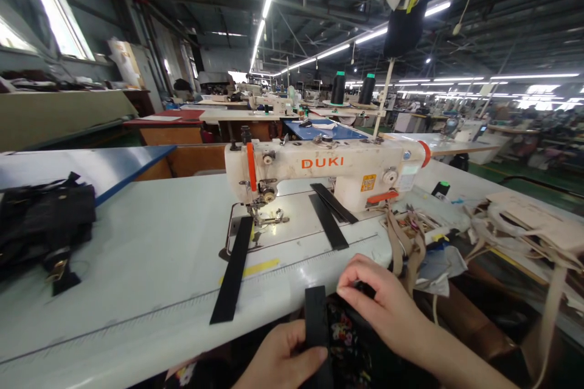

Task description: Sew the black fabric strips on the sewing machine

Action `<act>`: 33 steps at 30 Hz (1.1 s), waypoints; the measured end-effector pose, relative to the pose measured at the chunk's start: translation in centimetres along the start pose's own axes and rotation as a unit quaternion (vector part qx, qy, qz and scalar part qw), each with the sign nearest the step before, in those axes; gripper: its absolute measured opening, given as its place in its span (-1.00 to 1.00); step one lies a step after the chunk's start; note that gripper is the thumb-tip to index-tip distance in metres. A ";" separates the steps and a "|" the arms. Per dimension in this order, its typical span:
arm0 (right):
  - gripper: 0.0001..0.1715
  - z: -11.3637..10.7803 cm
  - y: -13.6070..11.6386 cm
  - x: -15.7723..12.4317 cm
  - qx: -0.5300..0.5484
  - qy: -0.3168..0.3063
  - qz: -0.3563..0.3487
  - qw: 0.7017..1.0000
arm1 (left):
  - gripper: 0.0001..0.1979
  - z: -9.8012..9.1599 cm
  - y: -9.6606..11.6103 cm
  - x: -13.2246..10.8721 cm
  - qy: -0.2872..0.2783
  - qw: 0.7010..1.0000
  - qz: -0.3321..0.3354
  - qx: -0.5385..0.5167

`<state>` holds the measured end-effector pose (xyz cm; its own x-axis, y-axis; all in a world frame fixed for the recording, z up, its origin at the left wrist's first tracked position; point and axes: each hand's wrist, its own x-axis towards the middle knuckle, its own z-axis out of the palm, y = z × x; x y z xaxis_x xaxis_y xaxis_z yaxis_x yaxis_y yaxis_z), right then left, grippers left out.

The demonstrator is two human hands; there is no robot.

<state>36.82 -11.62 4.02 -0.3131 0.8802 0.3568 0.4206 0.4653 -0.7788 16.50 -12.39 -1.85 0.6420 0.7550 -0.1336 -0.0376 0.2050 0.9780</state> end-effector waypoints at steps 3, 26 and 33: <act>-0.85 0.8 -0.5 -0.3 -0.043 -0.038 -0.013 0.998 | -0.65 0.2 0.1 0.0 0.021 0.999 -0.019 0.018; -0.80 1.4 0.9 0.0 -0.113 0.011 -0.051 0.992 | -0.60 0.0 -0.1 -0.5 0.034 0.998 -0.047 -0.040; -0.79 0.9 2.7 -0.9 -0.064 0.052 0.051 0.995 | -0.60 -0.3 0.3 -0.8 0.037 0.996 -0.055 -0.065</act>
<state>37.43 -11.24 1.17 -0.1761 0.9256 0.3349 0.5528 0.3746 -0.7444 15.74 -12.69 -1.47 0.5904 0.7657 -0.2552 -0.0710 0.3642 0.9286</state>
